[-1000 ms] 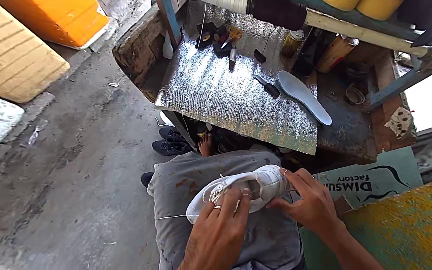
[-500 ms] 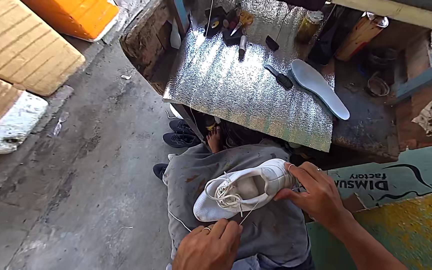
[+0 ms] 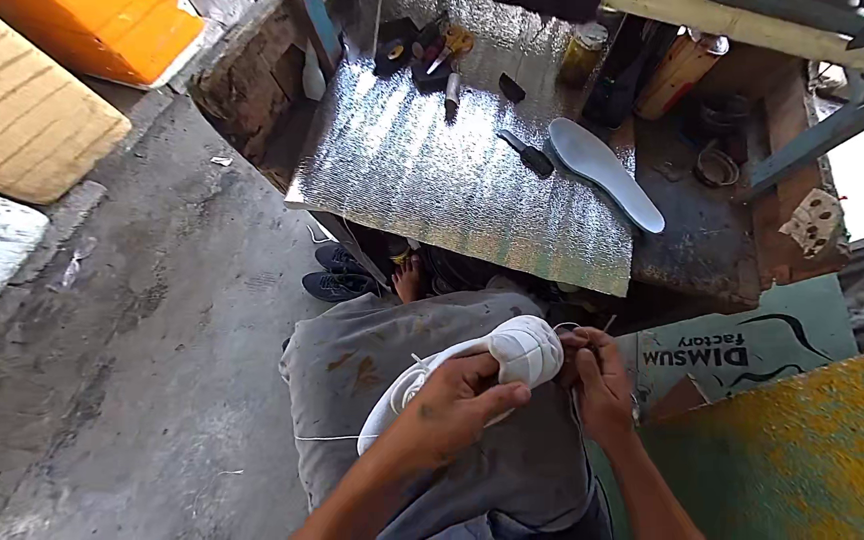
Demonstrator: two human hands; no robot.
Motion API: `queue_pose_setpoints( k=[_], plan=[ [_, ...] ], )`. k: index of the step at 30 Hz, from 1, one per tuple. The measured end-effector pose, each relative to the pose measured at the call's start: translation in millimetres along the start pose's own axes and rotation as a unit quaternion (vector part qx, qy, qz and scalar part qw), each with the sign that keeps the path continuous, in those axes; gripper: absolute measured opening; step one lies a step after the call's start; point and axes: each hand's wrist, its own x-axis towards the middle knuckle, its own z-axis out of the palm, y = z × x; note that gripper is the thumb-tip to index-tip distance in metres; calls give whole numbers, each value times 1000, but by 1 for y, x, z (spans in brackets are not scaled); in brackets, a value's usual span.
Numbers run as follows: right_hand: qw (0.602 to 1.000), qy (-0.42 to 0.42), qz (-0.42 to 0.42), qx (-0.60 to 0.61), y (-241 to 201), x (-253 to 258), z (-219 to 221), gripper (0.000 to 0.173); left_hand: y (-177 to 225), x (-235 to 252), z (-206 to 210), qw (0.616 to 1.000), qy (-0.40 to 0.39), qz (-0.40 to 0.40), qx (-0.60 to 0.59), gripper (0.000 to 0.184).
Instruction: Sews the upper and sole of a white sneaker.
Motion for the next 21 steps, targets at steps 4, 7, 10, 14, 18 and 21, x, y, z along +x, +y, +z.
queue_pose_setpoints(
  k=[4, 7, 10, 14, 18, 21],
  plan=[
    [981, -20, -40, -189, -48, -11, -19, 44, -11, -3, -9, 995, -24, -3, -93, 14],
    [948, -95, -86, -292, -62, -12, -19, 30, -16, -3, -10, 994, -29, 10, -103, 15],
    [936, -121, -103, -312, -60, -7, -17, 26, -19, -1, -9, 993, -26, 22, -110, 15],
    [943, -134, -85, -293, -62, -2, -17, 26, -23, -2, -8, 992, -23, 38, -118, 15],
    [949, -143, -63, -274, -64, 0, -17, 27, -24, -3, -10, 992, -29, 42, -116, 15],
    [948, -152, -53, -274, -65, 2, -17, 27, -25, -3, -10, 992, -23, 47, -116, 15]
  ],
)
